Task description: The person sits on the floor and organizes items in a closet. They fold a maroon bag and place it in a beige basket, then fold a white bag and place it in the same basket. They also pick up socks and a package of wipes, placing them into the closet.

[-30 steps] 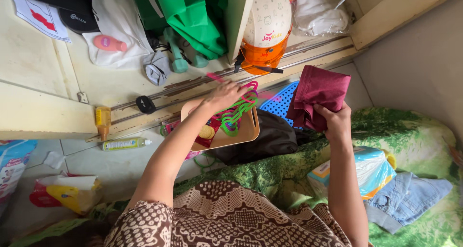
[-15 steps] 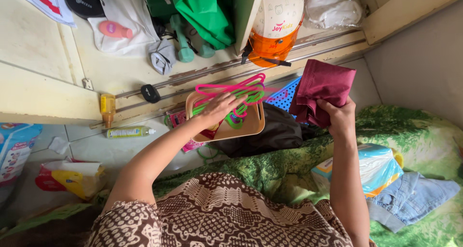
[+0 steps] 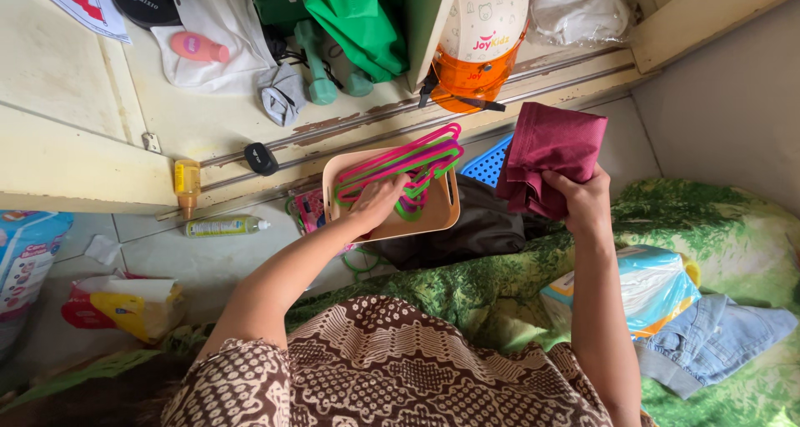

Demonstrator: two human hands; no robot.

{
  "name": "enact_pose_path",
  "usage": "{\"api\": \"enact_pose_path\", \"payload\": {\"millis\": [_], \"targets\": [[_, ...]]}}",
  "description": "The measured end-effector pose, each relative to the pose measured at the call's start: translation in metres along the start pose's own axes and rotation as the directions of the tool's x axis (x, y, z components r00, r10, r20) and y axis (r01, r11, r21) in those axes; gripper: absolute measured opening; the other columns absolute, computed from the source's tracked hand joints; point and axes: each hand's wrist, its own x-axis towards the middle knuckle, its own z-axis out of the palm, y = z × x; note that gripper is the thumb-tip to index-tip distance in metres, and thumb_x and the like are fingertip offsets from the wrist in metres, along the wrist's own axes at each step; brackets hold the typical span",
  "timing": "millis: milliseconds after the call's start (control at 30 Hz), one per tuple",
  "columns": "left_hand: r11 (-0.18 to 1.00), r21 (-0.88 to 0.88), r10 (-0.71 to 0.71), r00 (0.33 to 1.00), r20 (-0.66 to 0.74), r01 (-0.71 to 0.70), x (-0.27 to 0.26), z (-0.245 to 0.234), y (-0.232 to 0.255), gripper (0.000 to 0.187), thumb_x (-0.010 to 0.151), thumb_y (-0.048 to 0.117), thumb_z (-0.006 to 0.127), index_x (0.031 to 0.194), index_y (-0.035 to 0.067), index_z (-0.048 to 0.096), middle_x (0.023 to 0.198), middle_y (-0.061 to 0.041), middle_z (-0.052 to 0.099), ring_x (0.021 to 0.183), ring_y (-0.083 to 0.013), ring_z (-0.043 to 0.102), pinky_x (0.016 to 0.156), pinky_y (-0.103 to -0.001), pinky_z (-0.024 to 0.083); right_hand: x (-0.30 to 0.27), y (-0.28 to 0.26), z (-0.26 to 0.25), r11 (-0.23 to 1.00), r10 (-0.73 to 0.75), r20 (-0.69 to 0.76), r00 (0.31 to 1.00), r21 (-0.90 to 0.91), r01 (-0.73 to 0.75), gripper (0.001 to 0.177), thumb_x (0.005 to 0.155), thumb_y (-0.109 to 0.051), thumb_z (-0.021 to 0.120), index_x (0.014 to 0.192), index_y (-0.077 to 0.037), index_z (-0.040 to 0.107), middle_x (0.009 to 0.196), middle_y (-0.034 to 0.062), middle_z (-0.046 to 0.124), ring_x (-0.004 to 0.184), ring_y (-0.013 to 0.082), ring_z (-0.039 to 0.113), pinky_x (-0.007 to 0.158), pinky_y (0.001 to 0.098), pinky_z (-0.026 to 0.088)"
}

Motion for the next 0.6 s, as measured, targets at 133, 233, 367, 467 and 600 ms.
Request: {"api": "enact_pose_path", "payload": {"millis": [133, 233, 367, 467, 600], "targets": [[0.998, 0.061, -0.019, 0.999, 0.046, 0.017, 0.002, 0.002, 0.0, 0.027, 0.093, 0.006, 0.066, 0.119, 0.002, 0.06, 0.088, -0.018, 0.072, 0.071, -0.0296, 0.072, 0.054, -0.041, 0.056, 0.0, 0.001, 0.003, 1.0, 0.005, 0.013, 1.0, 0.007, -0.005, 0.029, 0.084, 0.011, 0.076, 0.11, 0.004, 0.069, 0.105, 0.0123, 0.075, 0.089, 0.0183, 0.074, 0.081, 0.0314, 0.062], [0.998, 0.02, -0.06, 0.995, 0.079, 0.058, 0.006, 0.001, -0.001, 0.026, 0.095, 0.011, 0.067, 0.117, 0.002, 0.059, 0.093, -0.019, 0.071, 0.063, -0.0282, 0.071, 0.047, -0.041, 0.054, 0.0, -0.001, 0.003, 1.0, -0.006, 0.02, 1.0, -0.018, 0.007, 0.029, 0.083, 0.01, 0.077, 0.111, 0.004, 0.069, 0.105, 0.0122, 0.075, 0.09, 0.018, 0.074, 0.082, 0.0311, 0.062], [0.996, -0.056, -0.077, 0.997, 0.005, 0.077, 0.005, 0.0, -0.003, 0.032, 0.091, 0.016, 0.072, 0.115, -0.001, 0.058, 0.096, -0.017, 0.07, 0.061, -0.0297, 0.069, 0.046, -0.042, 0.052, -0.003, -0.008, 0.01, 1.0, 0.003, 0.05, 0.999, 0.004, -0.003, 0.03, 0.084, 0.009, 0.077, 0.112, 0.004, 0.069, 0.106, 0.0122, 0.075, 0.09, 0.0182, 0.073, 0.082, 0.0315, 0.062], [1.0, 0.024, -0.007, 1.0, 0.001, 0.007, 0.002, 0.003, -0.012, 0.031, 0.089, 0.02, 0.074, 0.107, -0.001, 0.059, 0.102, -0.018, 0.067, 0.073, -0.031, 0.069, 0.055, -0.042, 0.054, -0.006, -0.022, 0.024, 0.992, 0.012, 0.064, 0.998, -0.123, -0.004, 0.03, 0.083, 0.007, 0.077, 0.111, 0.005, 0.068, 0.103, 0.0128, 0.075, 0.087, 0.0183, 0.073, 0.08, 0.0313, 0.062], [0.994, 0.095, 0.046, 0.999, 0.014, -0.047, -0.002, 0.015, -0.021, 0.023, 0.092, 0.019, 0.07, 0.106, 0.002, 0.062, 0.103, -0.016, 0.062, 0.1, -0.0333, 0.067, 0.081, -0.045, 0.056, -0.011, -0.041, 0.057, 0.922, 0.06, 0.275, 0.96, -0.383, 0.052, 0.031, 0.084, 0.004, 0.076, 0.115, 0.004, 0.069, 0.101, 0.0105, 0.076, 0.086, 0.0166, 0.072, 0.08, 0.0317, 0.06]]}}
